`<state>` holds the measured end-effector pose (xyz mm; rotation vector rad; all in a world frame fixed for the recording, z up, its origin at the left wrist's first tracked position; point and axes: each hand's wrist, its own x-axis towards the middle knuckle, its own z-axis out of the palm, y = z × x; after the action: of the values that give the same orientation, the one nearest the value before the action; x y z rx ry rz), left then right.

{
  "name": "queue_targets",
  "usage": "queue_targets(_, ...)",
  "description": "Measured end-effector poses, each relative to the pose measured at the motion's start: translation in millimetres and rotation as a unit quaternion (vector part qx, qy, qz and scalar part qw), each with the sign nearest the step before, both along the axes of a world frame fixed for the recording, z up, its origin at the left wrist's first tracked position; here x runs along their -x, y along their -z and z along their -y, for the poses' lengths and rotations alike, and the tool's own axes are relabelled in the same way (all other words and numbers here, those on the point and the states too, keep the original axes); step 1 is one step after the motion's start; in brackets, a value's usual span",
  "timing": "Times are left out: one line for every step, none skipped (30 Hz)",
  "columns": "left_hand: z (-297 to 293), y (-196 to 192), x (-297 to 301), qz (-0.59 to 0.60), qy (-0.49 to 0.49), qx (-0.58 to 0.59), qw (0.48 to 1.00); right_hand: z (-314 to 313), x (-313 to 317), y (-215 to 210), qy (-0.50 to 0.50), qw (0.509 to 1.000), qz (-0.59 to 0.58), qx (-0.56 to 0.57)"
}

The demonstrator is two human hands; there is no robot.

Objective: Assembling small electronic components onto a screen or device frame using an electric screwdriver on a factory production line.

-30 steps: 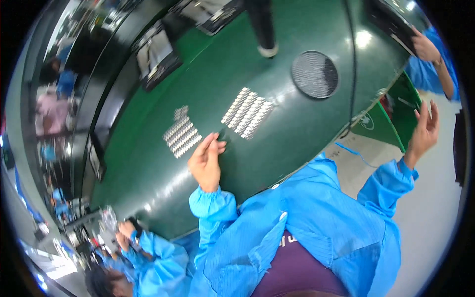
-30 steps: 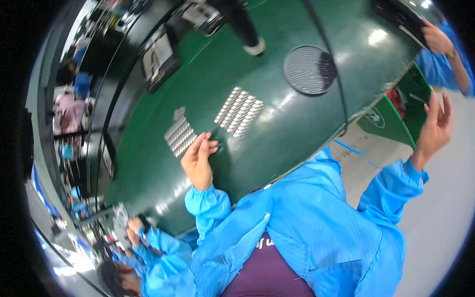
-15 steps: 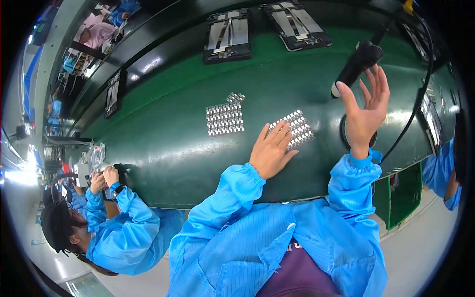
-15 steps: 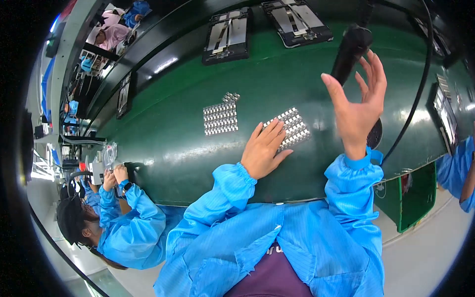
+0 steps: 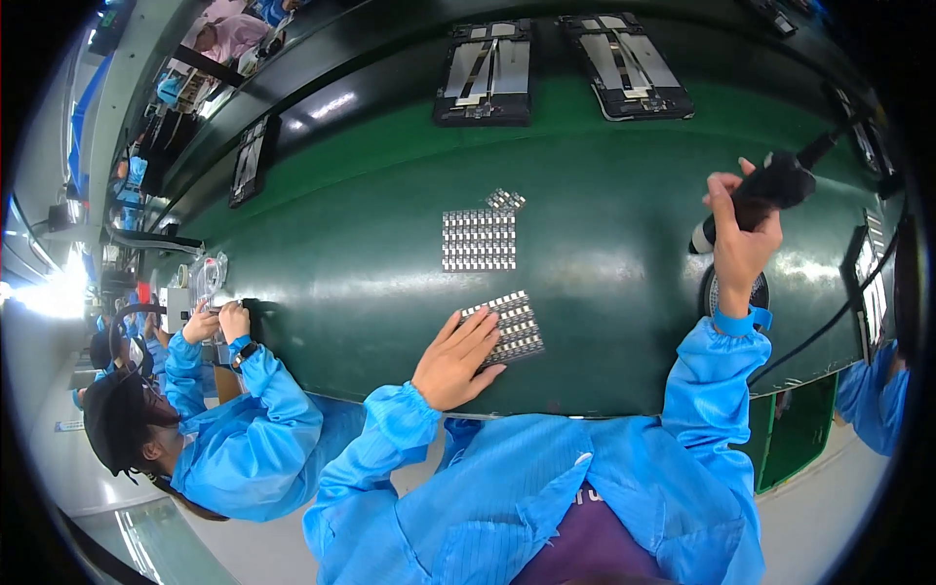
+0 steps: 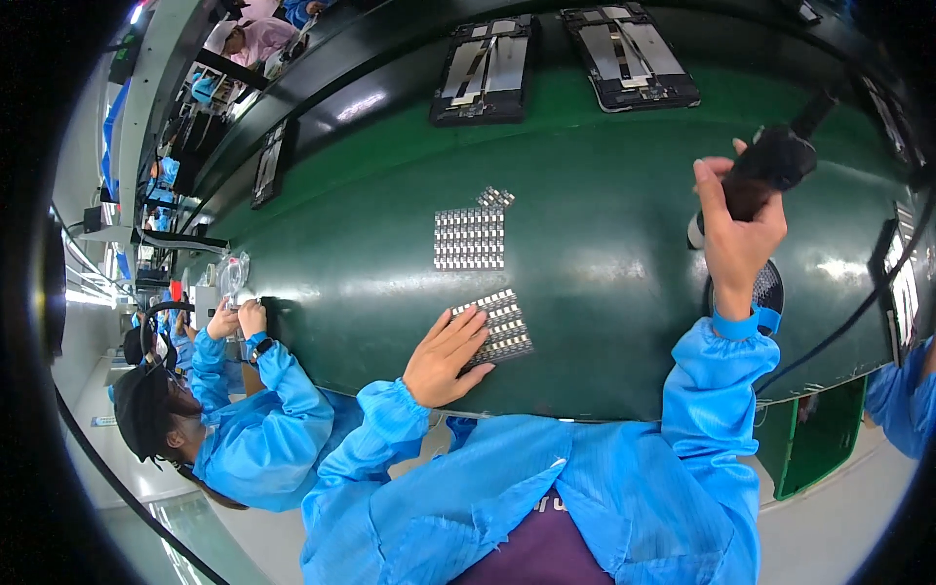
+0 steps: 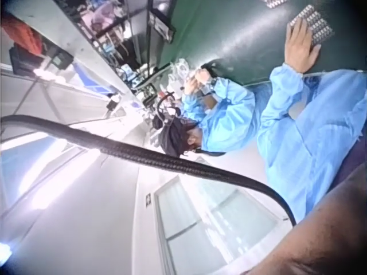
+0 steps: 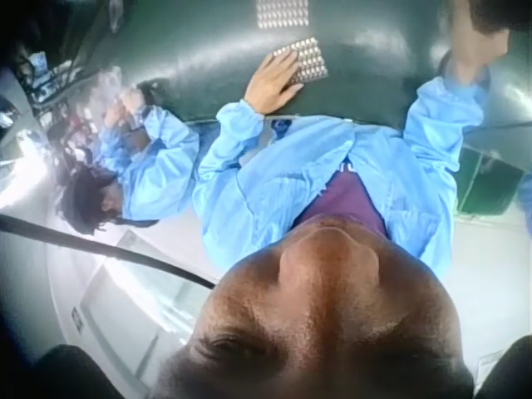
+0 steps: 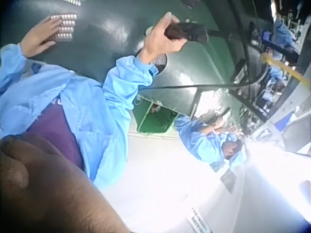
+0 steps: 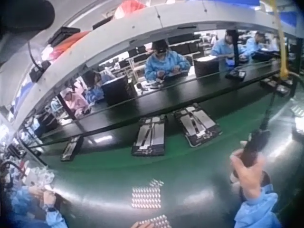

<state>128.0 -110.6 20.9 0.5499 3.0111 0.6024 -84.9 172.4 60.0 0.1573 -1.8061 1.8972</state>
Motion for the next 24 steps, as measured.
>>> queue_targets(7.2,-0.3,-3.6,0.000,-0.017,0.004,1.000,-0.1,-2.9,0.1,-0.001,1.000,0.000,0.002)
queue_targets(12.6,-1.1,-4.6,-0.006,-0.036,0.003,0.999,-1.3,-6.0,-0.1,-0.013,1.000,0.018,0.000)
queue_targets(16.7,-2.2,-3.8,-0.006,-0.038,0.004,0.999,-1.7,-8.7,-0.5,-0.024,0.999,0.035,-0.002)
queue_targets(19.6,-3.5,-3.5,-0.011,-0.049,0.014,0.999,-0.6,-11.0,-1.3,-0.030,0.999,0.041,-0.003)
queue_targets(21.5,-4.3,-2.4,-0.016,-0.060,0.023,0.998,-0.1,-13.9,-1.4,-0.033,0.999,0.040,-0.002)
queue_targets(22.2,-4.8,0.4,-0.023,-0.056,0.024,0.998,-0.2,-17.1,-1.4,-0.036,0.998,0.051,-0.011)
queue_targets(22.1,-6.2,4.1,-0.026,-0.062,0.027,0.997,0.6,-19.7,-1.5,-0.041,0.997,0.061,-0.019)
queue_targets(20.6,-8.0,8.5,-0.024,-0.043,0.029,0.998,-0.6,-22.2,-0.4,-0.055,0.996,0.066,-0.018)
queue_targets(19.1,-9.9,12.4,-0.022,-0.025,0.031,0.999,0.2,-23.9,0.3,-0.061,0.996,0.062,-0.016)
queue_targets(17.9,-11.0,15.1,-0.020,-0.018,0.022,0.999,1.7,-25.1,2.0,-0.067,0.996,0.055,-0.007)
queue_targets(19.3,-12.8,19.2,-0.025,-0.024,0.024,0.999,2.8,-25.6,4.2,-0.074,0.996,0.048,0.003)
queue_targets(22.5,-14.8,25.9,-0.041,-0.022,0.021,0.999,0.4,-24.3,9.4,-0.101,0.994,0.046,-0.003)
queue_targets(26.3,-16.7,33.2,-0.058,-0.021,0.017,0.998,2.1,-24.2,8.8,-0.110,0.993,0.041,-0.002)
queue_targets(36.2,-16.7,43.1,-0.091,-0.023,0.031,0.995,7.8,-23.9,7.6,-0.127,0.991,0.049,0.003)
queue_targets(43.9,-16.7,61.4,-0.124,-0.015,0.056,0.991,12.3,-24.8,6.8,-0.146,0.988,0.057,0.007)
queue_targets(54.1,-17.4,82.9,-0.159,-0.013,0.085,0.984,11.1,-26.4,8.5,-0.150,0.986,0.070,-0.018)
queue_targets(63.5,-16.9,106.4,-0.169,-0.017,0.115,0.979,8.7,-27.9,10.1,-0.153,0.986,0.056,-0.047)
queue_targets(72.4,-14.0,132.6,-0.178,-0.023,0.144,0.973,9.7,-29.9,7.8,-0.135,0.986,0.073,-0.065)
queue_targets(81.3,-9.3,158.3,-0.183,-0.038,0.199,0.962,6.8,-29.3,12.5,-0.144,0.986,0.073,-0.044)
queue_targets(89.7,-10.0,182.1,-0.201,-0.047,0.261,0.943,5.6,-31.4,9.0,-0.151,0.985,0.075,-0.045)
queue_targets(93.5,-16.8,203.2,-0.177,-0.062,0.306,0.933,6.7,-33.3,7.3,-0.142,0.986,0.080,-0.047)
queue_targets(95.5,-23.1,226.6,-0.154,-0.070,0.343,0.924,4.5,-32.2,7.7,-0.139,0.985,0.086,-0.052)
queue_targets(104.4,-20.7,246.6,-0.156,-0.078,0.346,0.922,4.5,-31.3,12.7,-0.138,0.985,0.092,-0.053)
queue_targets(115.6,-14.9,265.2,-0.160,-0.088,0.351,0.918,5.9,-30.3,15.4,-0.146,0.984,0.087,-0.052)
